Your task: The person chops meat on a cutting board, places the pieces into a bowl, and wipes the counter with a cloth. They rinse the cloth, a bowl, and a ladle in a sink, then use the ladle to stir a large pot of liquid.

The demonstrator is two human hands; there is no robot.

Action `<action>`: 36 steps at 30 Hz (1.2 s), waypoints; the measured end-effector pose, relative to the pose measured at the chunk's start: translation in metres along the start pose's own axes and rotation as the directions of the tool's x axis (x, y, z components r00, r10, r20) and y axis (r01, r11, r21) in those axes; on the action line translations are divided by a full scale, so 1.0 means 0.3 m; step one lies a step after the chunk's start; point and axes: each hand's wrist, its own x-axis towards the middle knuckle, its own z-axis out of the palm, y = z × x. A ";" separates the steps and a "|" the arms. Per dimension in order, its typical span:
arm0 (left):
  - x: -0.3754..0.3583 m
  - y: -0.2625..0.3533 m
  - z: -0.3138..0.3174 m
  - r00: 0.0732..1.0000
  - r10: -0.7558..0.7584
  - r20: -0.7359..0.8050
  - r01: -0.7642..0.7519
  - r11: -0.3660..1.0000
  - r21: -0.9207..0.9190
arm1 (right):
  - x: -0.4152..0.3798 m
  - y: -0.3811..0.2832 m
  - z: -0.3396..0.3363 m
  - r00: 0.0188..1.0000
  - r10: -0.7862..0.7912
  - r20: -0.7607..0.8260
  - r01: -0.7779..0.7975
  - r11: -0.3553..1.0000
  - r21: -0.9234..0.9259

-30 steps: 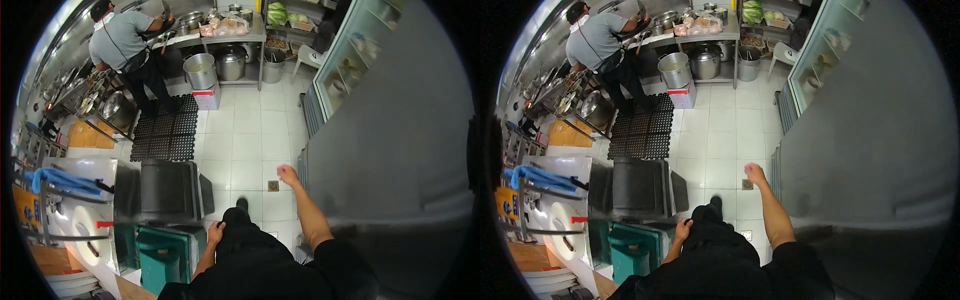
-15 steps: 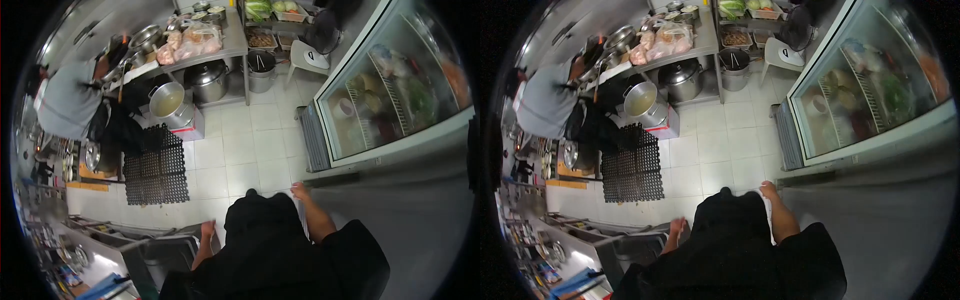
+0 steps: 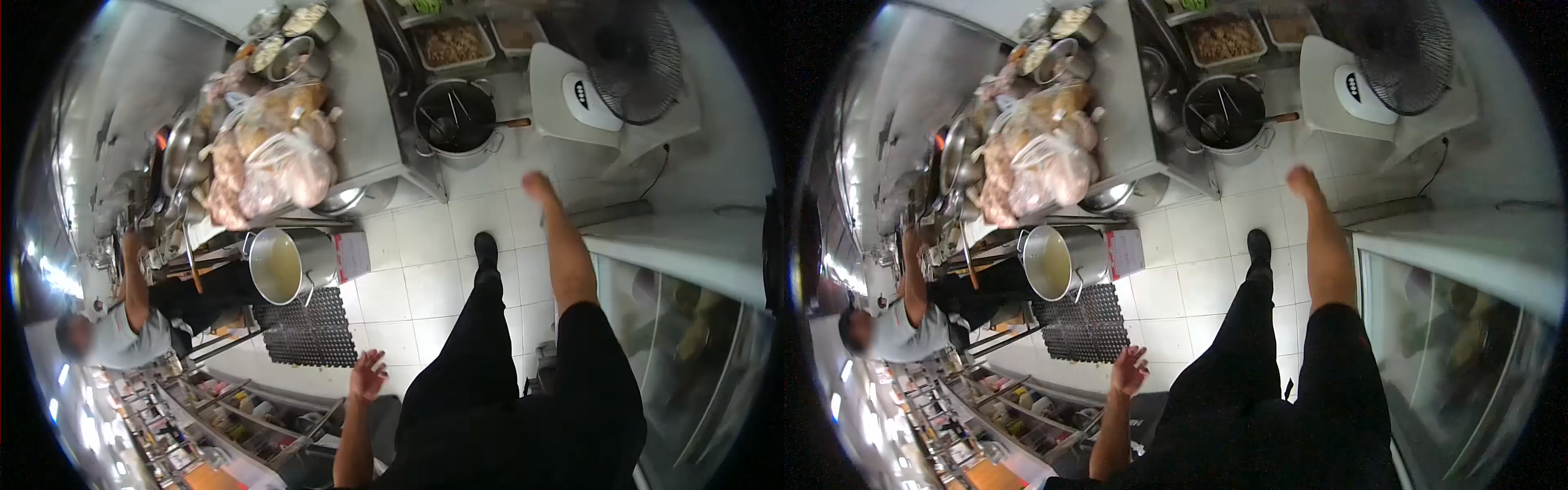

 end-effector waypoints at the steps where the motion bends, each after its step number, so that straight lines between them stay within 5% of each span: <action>1: -0.027 -0.017 0.119 0.999 -0.040 -0.030 0.035 0.988 -0.153 | 0.220 0.005 -0.053 0.991 -0.031 -0.127 0.044 0.994 0.103; 2: -0.049 -0.028 0.252 0.994 -0.018 0.104 0.045 0.965 -0.259 | 0.341 -0.106 -0.223 0.971 0.037 -0.235 0.008 0.982 0.186; 4: -0.125 -0.044 0.455 0.964 0.011 0.267 0.103 0.907 -0.408 | 0.576 -0.150 -0.357 0.987 0.101 -0.123 -0.062 0.957 0.284; 6: -0.141 -0.079 0.618 0.917 0.036 0.396 0.187 0.841 -0.508 | 0.777 -0.088 -0.319 0.986 0.149 -0.076 -0.145 0.988 0.058; 7: -0.157 -0.109 0.641 0.931 -0.006 0.365 0.202 0.840 -0.504 | 0.777 -0.152 -0.380 0.954 0.295 0.047 -0.285 0.947 -0.144; 9: -0.166 -0.168 0.629 0.942 -0.044 0.333 0.248 0.761 -0.600 | 0.808 -0.117 -0.331 0.840 0.438 0.321 -0.280 0.856 -0.435; 12: -0.205 -0.219 0.564 0.965 -0.146 0.216 0.256 0.699 -0.668 | 0.807 -0.076 -0.178 0.674 0.473 0.567 -0.411 0.878 -0.245; 13: -0.212 -0.232 0.545 0.974 -0.144 0.176 0.225 0.711 -0.666 | 0.814 -0.076 -0.111 0.509 0.396 0.764 -0.321 0.911 -0.258; 14: -0.216 -0.244 0.525 0.980 -0.141 0.140 0.199 0.723 -0.661 | 0.756 -0.080 -0.055 0.516 0.277 0.810 -0.574 0.814 0.087; 15: -0.210 -0.257 0.506 0.985 -0.137 0.108 0.174 0.736 -0.654 | 0.698 -0.084 0.000 0.515 0.154 0.843 -0.761 0.534 0.367; 16: -0.199 -0.269 0.488 0.988 -0.151 0.039 0.139 0.739 -0.659 | 0.698 -0.128 0.025 0.309 -0.139 0.941 -0.903 0.269 0.336; 17: -0.188 -0.287 0.453 0.985 -0.169 -0.012 0.130 0.799 -0.587 | 0.664 -0.241 0.021 0.496 -0.035 0.867 -0.837 0.246 0.489; 18: -0.181 -0.312 0.413 0.982 -0.178 -0.065 0.121 0.853 -0.507 | 0.644 -0.341 0.042 0.576 0.135 0.806 -0.816 0.155 0.557; 19: -0.185 -0.321 0.388 0.976 -0.182 -0.121 0.116 0.900 -0.419 | 0.630 -0.350 0.100 0.654 -0.033 0.755 -0.748 0.119 0.653; 21: -0.187 -0.328 0.397 0.955 -0.172 -0.241 0.108 0.961 -0.256 | 0.529 -0.461 0.107 0.742 0.116 0.660 -0.655 0.331 0.679; 23: -0.195 -0.374 0.383 0.936 -0.144 -0.321 0.093 0.981 -0.169 | 0.423 -0.573 0.042 0.703 0.382 0.600 -0.688 0.580 0.436; 25: -0.191 -0.429 0.374 0.931 -0.141 -0.338 0.111 0.988 -0.104 | 0.282 -0.646 -0.033 0.820 0.422 0.387 -0.553 0.758 0.346; 29: -0.202 -0.532 0.355 0.935 -0.106 -0.339 0.135 0.989 0.062 | 0.073 -0.591 0.113 0.929 0.369 0.040 -0.356 0.857 0.373; 31: -0.228 -0.631 0.293 0.947 -0.050 -0.319 0.089 0.990 0.110 | -0.100 -0.735 -0.153 0.795 0.531 0.293 -0.601 0.620 0.505; 32: -0.253 -0.690 0.260 0.945 -0.005 -0.326 0.039 0.995 0.095 | -0.206 -0.656 -0.070 0.905 0.420 0.060 -0.398 0.791 0.466; 33: -0.290 -0.752 0.218 0.941 0.037 -0.338 -0.009 0.996 0.083 | -0.319 -0.535 0.056 0.920 0.385 -0.068 -0.303 0.812 0.499; 34: -0.326 -0.818 0.164 0.934 0.078 -0.349 -0.056 0.996 0.071 | -0.514 -0.682 -0.196 0.921 0.389 0.007 -0.331 0.774 0.541; 36: -0.401 -0.996 0.027 0.908 0.128 -0.399 -0.140 0.990 -0.002 | -0.773 -0.551 -0.113 0.949 0.256 -0.181 -0.161 0.893 0.420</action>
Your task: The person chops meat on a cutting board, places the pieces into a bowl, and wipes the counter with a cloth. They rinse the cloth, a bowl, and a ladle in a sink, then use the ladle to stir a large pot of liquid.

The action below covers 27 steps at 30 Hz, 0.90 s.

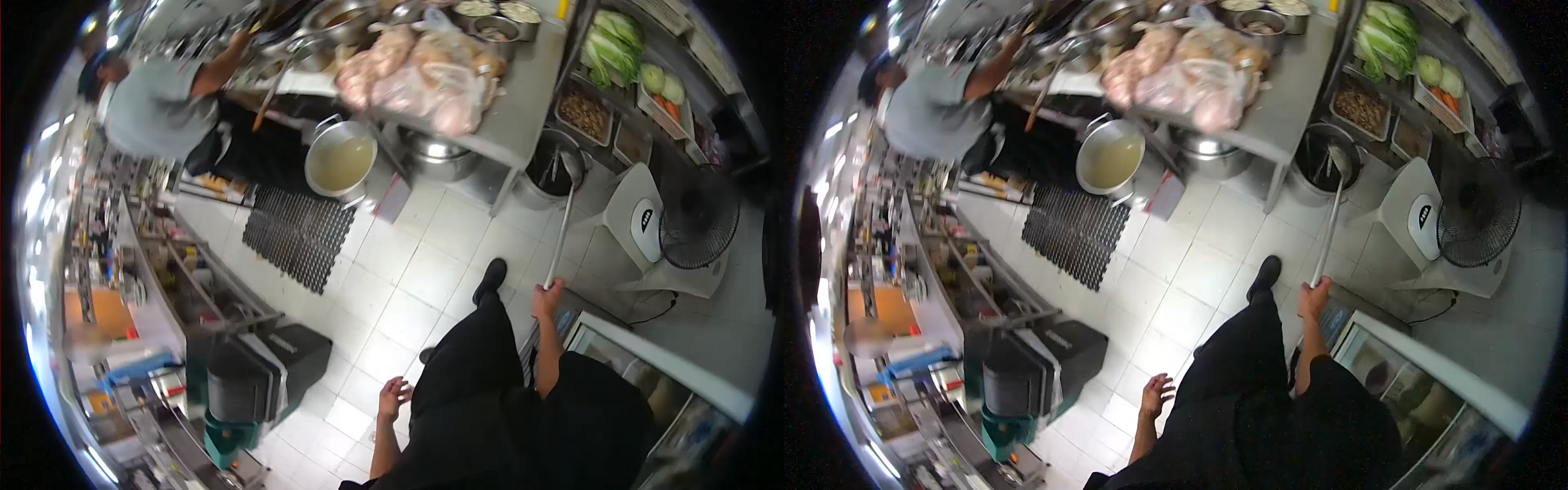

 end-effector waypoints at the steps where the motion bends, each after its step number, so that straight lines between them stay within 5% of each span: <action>1: -0.011 -0.075 -0.079 0.999 0.032 -0.030 -0.034 0.998 -0.049 | -0.104 0.023 -0.032 0.986 0.145 0.080 -0.157 0.972 0.175; 2: -0.020 -0.182 -0.172 0.996 0.048 -0.075 -0.055 0.993 -0.105 | -0.133 0.009 -0.064 0.954 0.237 0.184 -0.287 0.899 0.331; 5: -0.022 -0.499 -0.400 0.966 -0.067 -0.248 0.011 0.975 -0.220 | -0.134 0.076 -0.019 0.951 0.176 0.254 -0.180 0.984 -0.009; 6: -0.031 -0.587 -0.461 0.945 -0.119 -0.305 0.055 0.976 -0.209 | -0.069 0.204 0.028 0.893 0.131 0.430 -0.165 0.985 0.042; 7: -0.057 -0.640 -0.501 0.910 -0.163 -0.382 0.058 0.961 -0.272 | -0.094 0.222 0.076 0.939 0.125 0.322 -0.163 0.982 0.095; 8: -0.075 -0.689 -0.544 0.904 -0.166 -0.395 0.047 0.955 -0.292 | -0.160 0.095 0.066 0.932 0.251 0.260 -0.266 0.964 0.026; 10: -0.081 -0.762 -0.616 0.901 -0.129 -0.414 -0.031 0.933 -0.358 | -0.262 -0.113 0.047 0.815 0.246 0.525 -0.151 0.964 -0.218; 11: -0.075 -0.794 -0.647 0.900 -0.093 -0.426 -0.094 0.913 -0.396 | -0.282 -0.168 0.102 0.745 0.374 0.553 -0.058 0.861 -0.505; 12: -0.077 -0.828 -0.670 0.897 -0.058 -0.438 -0.150 0.893 -0.425 | -0.334 -0.243 0.138 0.602 0.522 0.604 0.093 0.705 -0.703; 13: -0.083 -0.863 -0.685 0.899 -0.064 -0.433 -0.175 0.854 -0.490 | -0.387 -0.296 0.125 0.268 0.307 0.913 0.663 0.629 -0.406; 14: -0.098 -0.871 -0.708 0.899 -0.063 -0.433 -0.207 0.811 -0.548 | -0.462 -0.334 0.155 -0.087 0.234 0.968 0.818 0.572 -0.065; 15: -0.110 -0.864 -0.746 0.897 -0.057 -0.438 -0.243 0.764 -0.597 | -0.509 -0.347 0.201 -0.430 0.129 0.894 0.799 0.516 0.309; 16: -0.133 -0.869 -0.774 0.893 -0.075 -0.444 -0.274 0.693 -0.667 | -0.584 -0.361 0.285 -0.601 0.017 0.799 0.630 0.626 0.460; 17: -0.148 -0.885 -0.807 0.882 -0.086 -0.463 -0.301 0.652 -0.696 | -0.702 -0.430 0.386 -0.669 0.098 0.737 0.548 0.735 0.399; 19: -0.180 -0.929 -0.878 0.857 -0.125 -0.500 -0.350 0.571 -0.742 | -1.022 -0.517 0.607 -0.444 0.416 0.794 0.776 0.621 0.109; 20: -0.189 -0.962 -0.916 0.837 -0.139 -0.529 -0.379 0.550 -0.744 | -1.235 -0.544 0.731 -0.073 0.527 0.847 0.939 0.321 -0.119; 21: -0.186 -1.019 -0.954 0.819 -0.168 -0.549 -0.386 0.545 -0.744 | -1.419 -0.572 0.833 0.310 0.487 0.816 0.936 -0.009 -0.351; 24: -0.269 -1.146 -1.039 0.768 -0.334 -0.547 -0.322 0.536 -0.780 | -1.815 -0.627 1.084 0.249 0.498 0.831 0.965 -0.197 -0.171; 27: -0.409 -1.284 -1.089 0.730 -0.468 -0.498 -0.270 0.472 -0.839 | -2.219 -0.672 1.170 0.287 0.535 0.794 0.944 -0.301 -0.138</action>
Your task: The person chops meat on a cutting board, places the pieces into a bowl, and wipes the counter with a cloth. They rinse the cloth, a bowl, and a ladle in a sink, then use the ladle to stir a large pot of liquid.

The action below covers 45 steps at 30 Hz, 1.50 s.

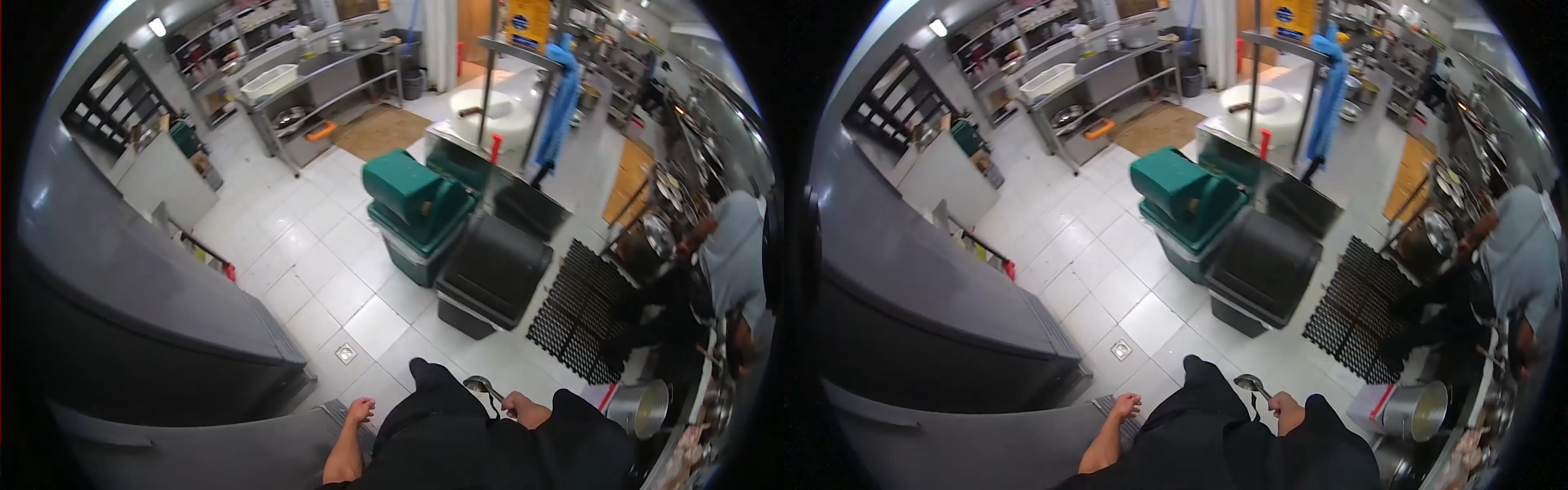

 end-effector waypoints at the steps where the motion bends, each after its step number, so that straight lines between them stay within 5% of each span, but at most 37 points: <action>1: 0.019 -0.005 -0.061 0.999 -0.016 -0.034 0.015 0.999 -0.036 | -0.010 -0.089 -0.024 0.995 -0.074 -0.069 0.077 0.996 0.051; 5: 0.029 0.012 -0.233 0.974 -0.021 -0.224 -0.049 0.953 -0.300 | -0.113 -0.391 -0.126 0.951 -0.265 -0.158 0.271 0.962 0.022; 8: 0.049 -0.034 -0.254 0.959 -0.060 -0.276 -0.075 0.889 -0.452 | -0.196 -0.625 -0.150 0.938 -0.309 -0.159 0.211 0.871 -0.444; 10: 0.075 -0.077 -0.250 0.966 -0.063 -0.251 -0.065 0.879 -0.472 | -0.284 -0.692 -0.145 0.922 -0.345 -0.175 0.270 0.898 -0.349; 13: 0.076 -0.076 -0.221 0.979 -0.158 -0.129 0.092 0.908 -0.409 | -0.283 -0.795 -0.152 0.931 -0.342 -0.124 0.298 0.913 -0.277; 17: 0.166 -0.051 -0.245 0.994 -0.112 -0.002 0.111 0.984 -0.139 | -0.199 -0.780 -0.162 0.783 -0.565 -0.260 0.343 0.741 -0.577; 19: 0.234 0.001 -0.290 0.994 -0.066 -0.086 0.066 0.998 -0.008 | -0.436 -0.787 -0.104 0.750 -0.555 -0.359 0.329 0.784 -0.526; 20: 0.278 0.025 -0.320 0.996 -0.078 -0.041 0.074 0.993 -0.093 | -0.493 -0.792 -0.087 0.738 -0.540 -0.405 0.317 0.807 -0.498; 22: 0.367 0.064 -0.410 0.993 -0.102 0.051 0.112 0.961 -0.252 | -0.509 -0.821 -0.050 0.756 -0.483 -0.443 0.309 0.859 -0.409; 26: 0.447 0.264 -0.615 0.998 0.003 -0.070 -0.025 0.949 -0.314 | -0.395 -0.888 0.024 0.733 -0.475 -0.486 0.306 0.869 -0.389; 30: 0.513 0.462 -0.748 0.991 0.081 -0.109 -0.113 0.938 -0.328 | -0.418 -1.019 0.068 0.790 -0.412 -0.455 0.380 0.910 -0.164; 41: 0.880 1.088 -1.176 0.981 0.185 -0.053 -0.192 0.934 -0.301 | -0.484 -2.031 -0.027 0.544 -0.749 -0.378 0.681 0.657 -0.322; 45: 1.049 1.164 -1.381 0.989 0.041 -0.142 -0.076 0.966 -0.248 | -0.593 -2.551 -0.103 0.472 -0.811 -0.347 0.706 0.583 -0.401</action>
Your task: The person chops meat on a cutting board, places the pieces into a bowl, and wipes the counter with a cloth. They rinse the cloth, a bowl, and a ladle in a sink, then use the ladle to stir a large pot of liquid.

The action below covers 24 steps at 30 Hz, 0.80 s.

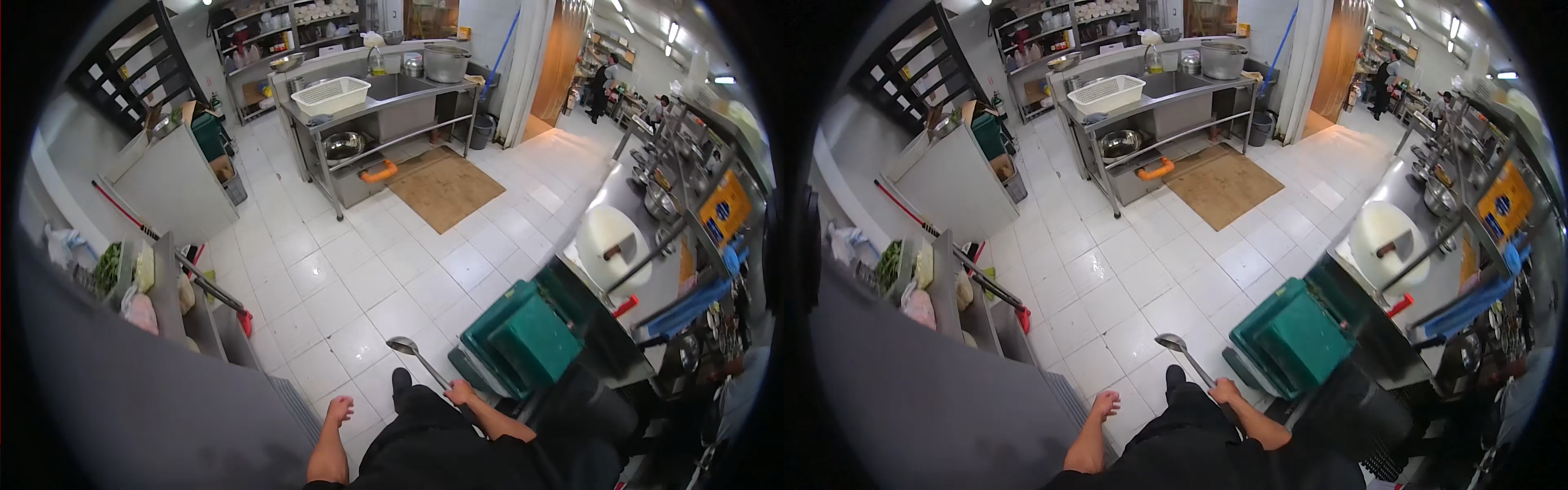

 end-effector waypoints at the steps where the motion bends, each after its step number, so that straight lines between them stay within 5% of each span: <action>1: 0.000 0.025 -0.026 0.998 -0.050 -0.024 0.050 0.999 0.000 | 0.086 -0.083 -0.029 0.999 -0.032 0.015 0.032 0.999 -0.011; 5: 0.092 0.137 -0.127 0.991 -0.110 -0.078 0.106 0.993 -0.049 | 0.439 -0.413 -0.214 0.986 -0.152 0.067 0.156 0.987 -0.048; 11: 0.236 0.367 -0.108 0.977 -0.194 -0.089 0.174 0.965 -0.197 | 0.901 -0.769 -0.459 0.984 -0.068 0.164 0.038 0.983 0.177; 17: 0.634 0.705 -0.105 0.977 -0.191 0.094 0.168 0.964 0.207 | 1.418 -1.071 -0.731 0.989 0.009 0.146 -0.066 0.918 0.392; 20: 0.910 1.037 -0.167 0.972 -0.097 0.213 -0.020 0.874 0.486 | 1.648 -1.214 -0.930 0.989 0.077 0.128 -0.127 0.889 0.441; 23: 1.239 1.438 -0.266 0.917 0.034 0.398 -0.327 0.638 0.698 | 1.820 -1.286 -1.151 0.997 0.079 -0.025 -0.053 0.848 0.527; 24: 1.357 1.594 -0.293 0.922 0.017 0.387 -0.294 0.682 0.670 | 1.803 -1.348 -1.256 0.990 0.101 -0.098 -0.037 0.858 0.513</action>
